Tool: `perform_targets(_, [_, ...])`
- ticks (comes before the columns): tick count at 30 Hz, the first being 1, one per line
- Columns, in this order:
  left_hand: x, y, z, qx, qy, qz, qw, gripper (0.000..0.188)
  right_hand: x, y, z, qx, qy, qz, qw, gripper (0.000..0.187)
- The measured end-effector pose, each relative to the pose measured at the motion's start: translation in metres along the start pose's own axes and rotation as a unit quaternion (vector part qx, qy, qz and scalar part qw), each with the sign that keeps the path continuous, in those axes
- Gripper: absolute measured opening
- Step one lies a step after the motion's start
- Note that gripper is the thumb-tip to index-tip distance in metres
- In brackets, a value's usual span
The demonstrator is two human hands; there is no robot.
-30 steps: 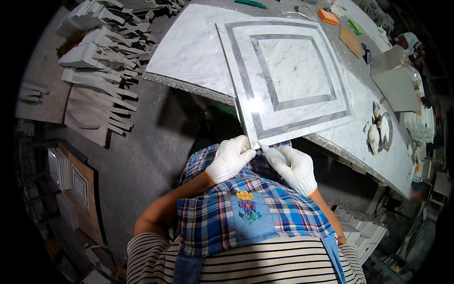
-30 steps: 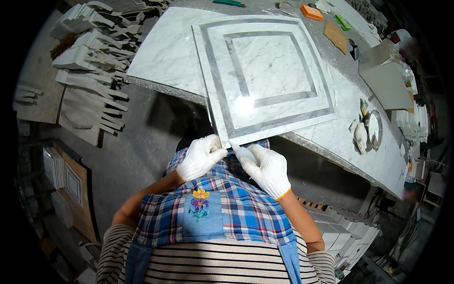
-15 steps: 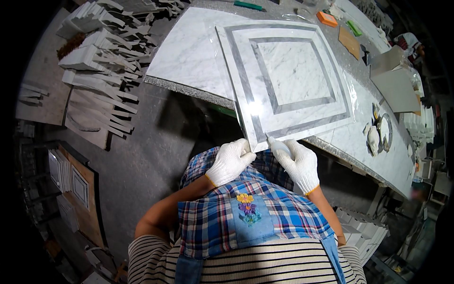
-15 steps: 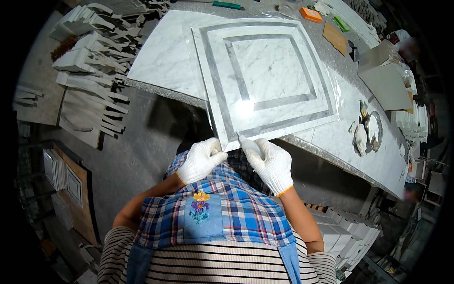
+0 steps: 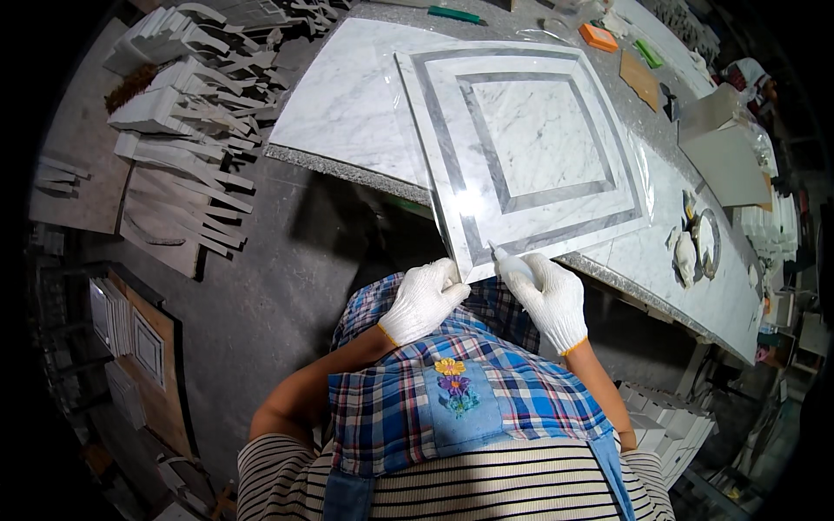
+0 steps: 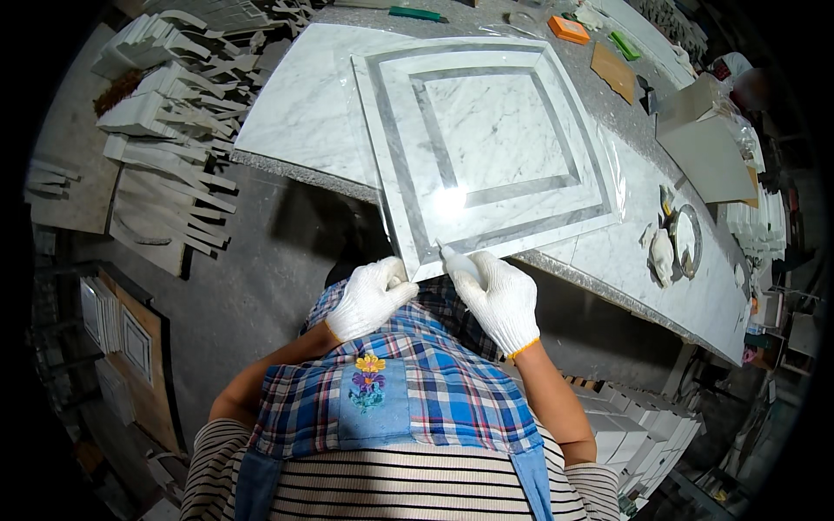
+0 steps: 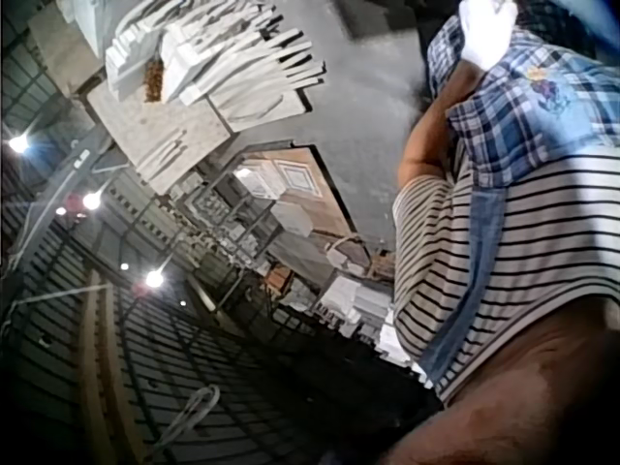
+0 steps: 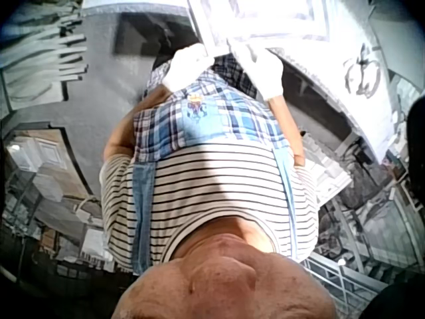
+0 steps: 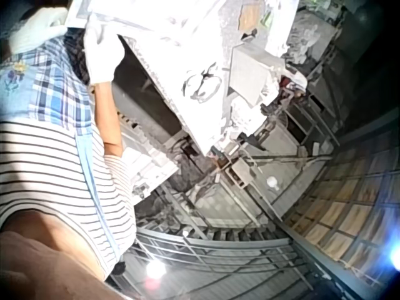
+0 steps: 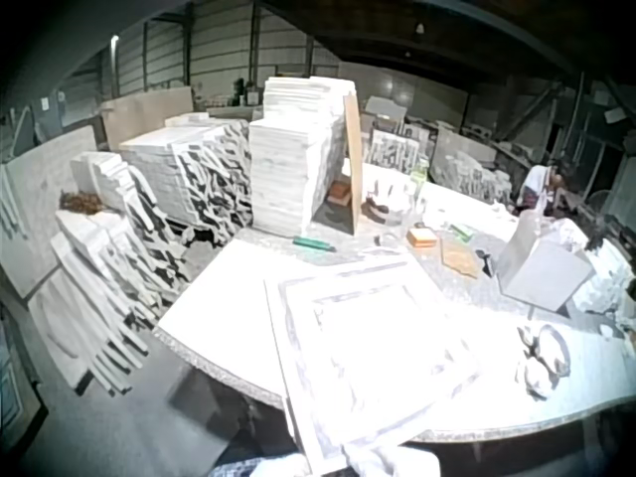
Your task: The person wraps a square marble-patterned tile with clear plastic film. They smooth the film over the surface, fold the edges, and use a utility knife to trim the excess plastic along the tile's perimeter. The person handles the tile and the knife with gloved hands throughout the process.
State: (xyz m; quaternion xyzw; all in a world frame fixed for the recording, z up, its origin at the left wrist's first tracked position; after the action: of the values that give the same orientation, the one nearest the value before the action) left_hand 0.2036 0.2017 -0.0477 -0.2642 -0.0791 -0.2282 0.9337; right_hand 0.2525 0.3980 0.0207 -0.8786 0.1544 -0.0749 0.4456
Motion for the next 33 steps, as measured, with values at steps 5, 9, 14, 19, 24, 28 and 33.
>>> perform_targets(5, [-0.001, 0.001, -0.002, -0.006, 0.000, -0.004, 1.000, 0.028, 0.002, 0.000, 0.000, -0.004, 0.005, -0.007, 1.000, 0.030])
perform_targets(9, [0.000, 0.001, 0.000, 0.002, -0.008, -0.003, 1.000, 0.029, 0.003, 0.000, -0.002, 0.010, 0.000, -0.014, 1.000, 0.031])
perform_targets(14, [0.000, 0.000, 0.002, -0.003, -0.003, 0.001, 1.000, 0.029, -0.002, 0.000, 0.002, -0.009, 0.004, 0.003, 1.000, 0.031])
perform_targets(19, [0.000, -0.001, 0.004, -0.008, -0.006, -0.007, 1.000, 0.029, -0.005, -0.001, 0.004, -0.007, 0.001, 0.023, 1.000, 0.032])
perform_targets(24, [-0.001, 0.000, 0.002, -0.010, -0.013, -0.016, 1.000, 0.030, -0.007, 0.000, 0.008, -0.001, 0.008, 0.028, 1.000, 0.033])
perform_targets(28, [-0.001, 0.000, 0.002, -0.013, 0.001, -0.005, 1.000, 0.028, -0.008, 0.001, 0.011, 0.000, 0.014, 0.032, 0.999, 0.033])
perform_targets(33, [-0.001, 0.000, 0.002, -0.006, -0.002, -0.004, 1.000, 0.028, -0.009, 0.001, 0.013, -0.008, 0.009, 0.041, 0.999, 0.033])
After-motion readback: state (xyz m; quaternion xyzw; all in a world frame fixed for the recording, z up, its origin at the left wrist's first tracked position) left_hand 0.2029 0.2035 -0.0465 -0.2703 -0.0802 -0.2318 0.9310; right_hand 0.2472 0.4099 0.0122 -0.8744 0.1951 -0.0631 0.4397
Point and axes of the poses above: each hand's wrist, its own x-axis away from the middle knuckle, its own y-axis out of the palm, z = x × y, the point moved 6 cm from there along -x, towards the middle knuckle, and after that the axes turned 11 degrees about z, right-handed, at the moved point
